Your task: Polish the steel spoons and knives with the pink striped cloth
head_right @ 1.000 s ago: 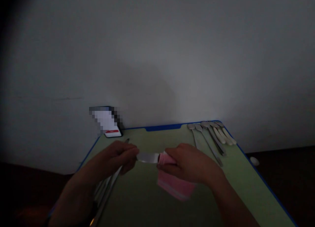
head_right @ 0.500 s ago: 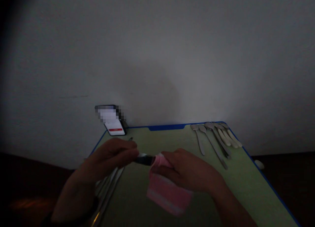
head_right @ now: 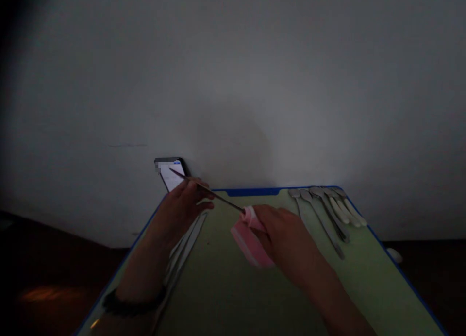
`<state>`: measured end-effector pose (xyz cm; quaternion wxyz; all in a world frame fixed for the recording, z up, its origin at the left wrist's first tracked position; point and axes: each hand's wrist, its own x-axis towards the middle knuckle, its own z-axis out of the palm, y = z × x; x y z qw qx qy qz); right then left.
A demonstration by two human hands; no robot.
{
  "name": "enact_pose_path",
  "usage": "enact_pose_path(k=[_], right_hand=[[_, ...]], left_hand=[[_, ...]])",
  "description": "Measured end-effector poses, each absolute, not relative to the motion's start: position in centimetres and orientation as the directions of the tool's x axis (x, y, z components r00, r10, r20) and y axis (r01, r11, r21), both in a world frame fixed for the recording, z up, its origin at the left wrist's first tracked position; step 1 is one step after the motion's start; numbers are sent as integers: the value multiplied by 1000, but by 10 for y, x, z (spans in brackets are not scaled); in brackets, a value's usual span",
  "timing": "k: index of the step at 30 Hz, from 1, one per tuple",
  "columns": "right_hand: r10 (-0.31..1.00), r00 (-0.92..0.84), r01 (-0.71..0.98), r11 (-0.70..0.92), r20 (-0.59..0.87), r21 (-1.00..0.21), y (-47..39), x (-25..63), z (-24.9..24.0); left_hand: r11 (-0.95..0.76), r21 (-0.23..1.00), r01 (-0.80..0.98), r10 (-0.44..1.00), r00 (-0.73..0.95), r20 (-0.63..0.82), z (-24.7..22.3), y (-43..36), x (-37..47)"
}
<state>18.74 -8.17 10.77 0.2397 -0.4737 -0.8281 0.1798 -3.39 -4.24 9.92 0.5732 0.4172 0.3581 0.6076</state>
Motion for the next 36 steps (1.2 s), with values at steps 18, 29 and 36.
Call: enact_pose_path(k=[18,29,36], right_hand=[[885,-466,726,394,17,-563,-83,197,120],[835,-540,714,389,-104,-582,-89,187,110],[772,-623,498,272,-122,-823,-84,180,103]], left_hand=[[-173,433,-885,978,-205,-28,123,-53,-27],[-179,535,-826,983,-177,56,122,-75,29],[53,609,-791,993,106,51,112,-77,45]])
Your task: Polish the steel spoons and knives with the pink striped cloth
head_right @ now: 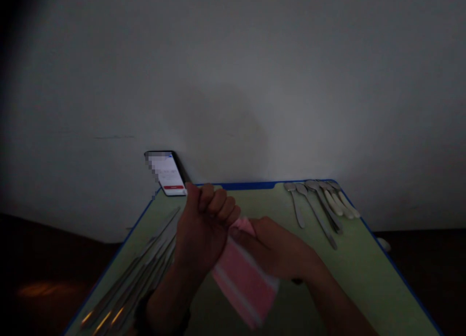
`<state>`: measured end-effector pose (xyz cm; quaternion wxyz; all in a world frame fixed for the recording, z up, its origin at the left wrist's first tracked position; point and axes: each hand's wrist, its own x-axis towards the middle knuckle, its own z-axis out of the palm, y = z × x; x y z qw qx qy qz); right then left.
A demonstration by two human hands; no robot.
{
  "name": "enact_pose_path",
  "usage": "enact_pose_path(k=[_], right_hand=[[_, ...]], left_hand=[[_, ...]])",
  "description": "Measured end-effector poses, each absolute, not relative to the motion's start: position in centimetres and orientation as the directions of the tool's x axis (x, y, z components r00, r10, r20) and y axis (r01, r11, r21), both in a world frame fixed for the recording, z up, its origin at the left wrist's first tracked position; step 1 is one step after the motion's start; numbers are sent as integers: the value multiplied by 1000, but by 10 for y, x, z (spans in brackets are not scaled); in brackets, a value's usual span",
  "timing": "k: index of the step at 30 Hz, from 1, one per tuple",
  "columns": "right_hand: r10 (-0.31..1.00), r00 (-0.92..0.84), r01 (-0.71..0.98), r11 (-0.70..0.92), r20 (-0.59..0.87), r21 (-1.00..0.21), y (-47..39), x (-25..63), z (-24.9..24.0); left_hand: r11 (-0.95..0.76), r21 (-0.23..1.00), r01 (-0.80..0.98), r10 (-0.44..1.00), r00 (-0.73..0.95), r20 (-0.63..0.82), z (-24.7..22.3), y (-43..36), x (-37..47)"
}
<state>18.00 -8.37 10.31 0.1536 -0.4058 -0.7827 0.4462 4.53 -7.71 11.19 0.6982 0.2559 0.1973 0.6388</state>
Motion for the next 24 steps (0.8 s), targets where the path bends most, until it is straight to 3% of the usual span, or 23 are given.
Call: enact_pose_path(k=[4,14,19,24], right_hand=[[742,-664,423,271,-92,-865,-79,170,94],[693,-704,524,362,-153,-771,-79,188,100],[704,-690,580,398,-169,-711,-87,186,110],[728,-669,509,306,-147,-805,-100,172,112]], left_hand=[[33,528,-848,998,55,26,111,-65,24],[-225,422,-878,972,-168,167,120,-55,-32],[-146,432,-890,976,-57,212,126,-71,4],[-50,507,-860,969,82,234,140,-90,19]])
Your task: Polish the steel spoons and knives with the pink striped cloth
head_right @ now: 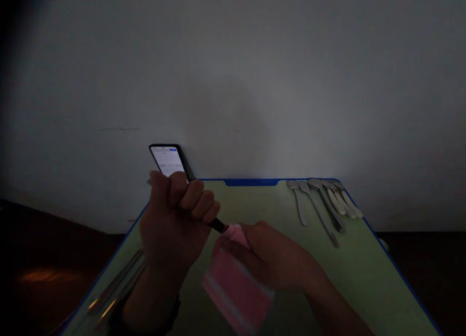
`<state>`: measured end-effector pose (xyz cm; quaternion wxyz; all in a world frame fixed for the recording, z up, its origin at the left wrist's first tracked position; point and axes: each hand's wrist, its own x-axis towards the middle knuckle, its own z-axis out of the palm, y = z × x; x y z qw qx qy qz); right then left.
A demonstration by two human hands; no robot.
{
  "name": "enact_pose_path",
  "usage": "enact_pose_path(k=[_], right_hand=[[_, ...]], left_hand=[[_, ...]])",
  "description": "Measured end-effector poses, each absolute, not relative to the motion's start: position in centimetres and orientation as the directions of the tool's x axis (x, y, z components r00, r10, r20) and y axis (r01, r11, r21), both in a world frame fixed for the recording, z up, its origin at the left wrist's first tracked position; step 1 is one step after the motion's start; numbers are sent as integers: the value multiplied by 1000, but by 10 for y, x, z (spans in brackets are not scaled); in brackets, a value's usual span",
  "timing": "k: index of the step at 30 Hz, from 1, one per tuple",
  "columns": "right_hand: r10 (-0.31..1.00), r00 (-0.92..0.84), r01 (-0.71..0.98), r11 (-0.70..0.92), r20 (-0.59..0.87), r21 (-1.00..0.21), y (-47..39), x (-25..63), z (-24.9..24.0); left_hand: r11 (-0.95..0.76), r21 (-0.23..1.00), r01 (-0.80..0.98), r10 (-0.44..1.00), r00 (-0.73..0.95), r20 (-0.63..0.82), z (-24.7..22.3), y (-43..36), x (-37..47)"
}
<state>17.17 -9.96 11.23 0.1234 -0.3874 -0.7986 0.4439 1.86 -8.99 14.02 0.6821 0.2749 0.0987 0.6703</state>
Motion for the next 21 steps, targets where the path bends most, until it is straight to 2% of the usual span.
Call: enact_pose_path(k=[2,5,8,10,14,17,21], right_hand=[[681,-711,449,248,-175,-859,-106,167,113],[572,-799,363,215,-184,-907,-112,160,108],[565,-811,319,208,-153,-925,-109,156,99],[588,-791,347,204,-169,-915,-101,156,94],[609,-757,461,240,-237,-854,-87,169,96],[651,-726,540,340,-222,-770,-87,179,106],[703,-691,627,466,-169,-624,-98,178,114]], left_hand=[[-19,555,-831,945,166,281,149,-100,9],[-56,543,-838,879,216,424,158,-112,-8],[-5,562,-827,896,246,369,157,-111,-15],[28,555,-831,926,231,299,152,-102,-16],[-62,457,-888,964,66,258,142,-78,-30],[-164,352,-921,957,-63,282,139,-69,-47],[-179,280,-943,915,-55,400,140,-79,-39]])
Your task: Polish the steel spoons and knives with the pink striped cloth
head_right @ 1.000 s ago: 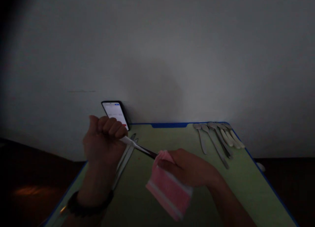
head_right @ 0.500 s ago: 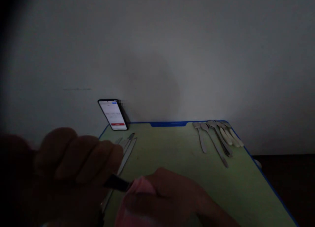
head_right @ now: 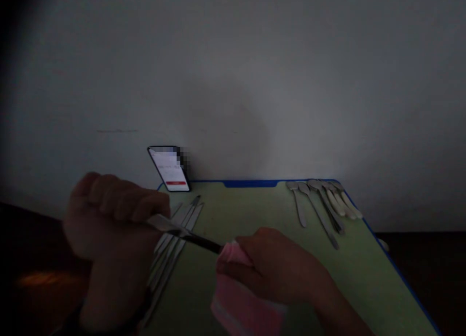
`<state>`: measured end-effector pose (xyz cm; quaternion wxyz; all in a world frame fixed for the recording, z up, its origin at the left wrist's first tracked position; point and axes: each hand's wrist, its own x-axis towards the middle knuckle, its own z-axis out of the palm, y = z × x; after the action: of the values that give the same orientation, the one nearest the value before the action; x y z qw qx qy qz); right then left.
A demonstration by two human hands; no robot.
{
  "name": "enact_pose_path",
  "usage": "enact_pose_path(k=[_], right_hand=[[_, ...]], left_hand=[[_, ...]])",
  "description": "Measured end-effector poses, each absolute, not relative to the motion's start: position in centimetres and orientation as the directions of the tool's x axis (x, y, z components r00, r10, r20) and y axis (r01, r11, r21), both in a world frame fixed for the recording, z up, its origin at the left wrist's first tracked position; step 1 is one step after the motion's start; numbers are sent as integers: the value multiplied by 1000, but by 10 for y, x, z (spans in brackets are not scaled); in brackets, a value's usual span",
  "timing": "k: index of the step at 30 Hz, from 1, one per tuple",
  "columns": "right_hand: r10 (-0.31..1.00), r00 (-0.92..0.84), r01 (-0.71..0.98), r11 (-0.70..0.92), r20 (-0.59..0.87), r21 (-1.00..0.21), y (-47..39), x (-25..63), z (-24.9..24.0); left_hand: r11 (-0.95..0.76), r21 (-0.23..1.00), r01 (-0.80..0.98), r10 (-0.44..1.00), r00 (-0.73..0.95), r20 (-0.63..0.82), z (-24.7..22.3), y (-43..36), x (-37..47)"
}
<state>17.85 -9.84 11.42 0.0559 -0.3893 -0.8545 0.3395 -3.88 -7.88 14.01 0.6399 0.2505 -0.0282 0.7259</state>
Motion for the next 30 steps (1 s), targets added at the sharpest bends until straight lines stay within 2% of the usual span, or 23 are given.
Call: enact_pose_path(k=[4,6,9,14,17,19,22,24,27,30], right_hand=[[731,-669,665,509,-133,-546,-105,171,114],[747,-653,684,510,-127,-522,-105,167,113],[793,-599,729,485,-109,-483,-104,164,110],[832,-548,773,465,-84,-431,-98,170,107],[817,-565,748,449,-114,-489,-96,180,110],[783,-590,711,386,-199,-588,-96,187,113],[669,-630,628,137,-396,-766,-95,193,112],[586,-666,541,-47,-462,-840,-91,194,107],[527,-718,400,-223,-455,-889,-84,193,91],[548,-721,323,-275,-424,-906,-79,192,76]], left_hand=[[1,396,-918,928,148,343,135,-98,11],[30,424,-905,937,173,304,132,-102,29],[4,439,-899,974,104,203,129,-96,29],[-154,404,-902,988,-128,90,122,-70,-8],[-157,392,-907,987,-141,71,119,-66,-21],[-147,405,-902,989,-121,88,122,-69,-22],[-109,447,-888,989,-51,141,134,-78,-18],[-85,455,-886,980,7,197,142,-83,-17],[-67,424,-903,950,73,305,147,-87,-18],[-66,429,-901,941,87,327,145,-87,-20]])
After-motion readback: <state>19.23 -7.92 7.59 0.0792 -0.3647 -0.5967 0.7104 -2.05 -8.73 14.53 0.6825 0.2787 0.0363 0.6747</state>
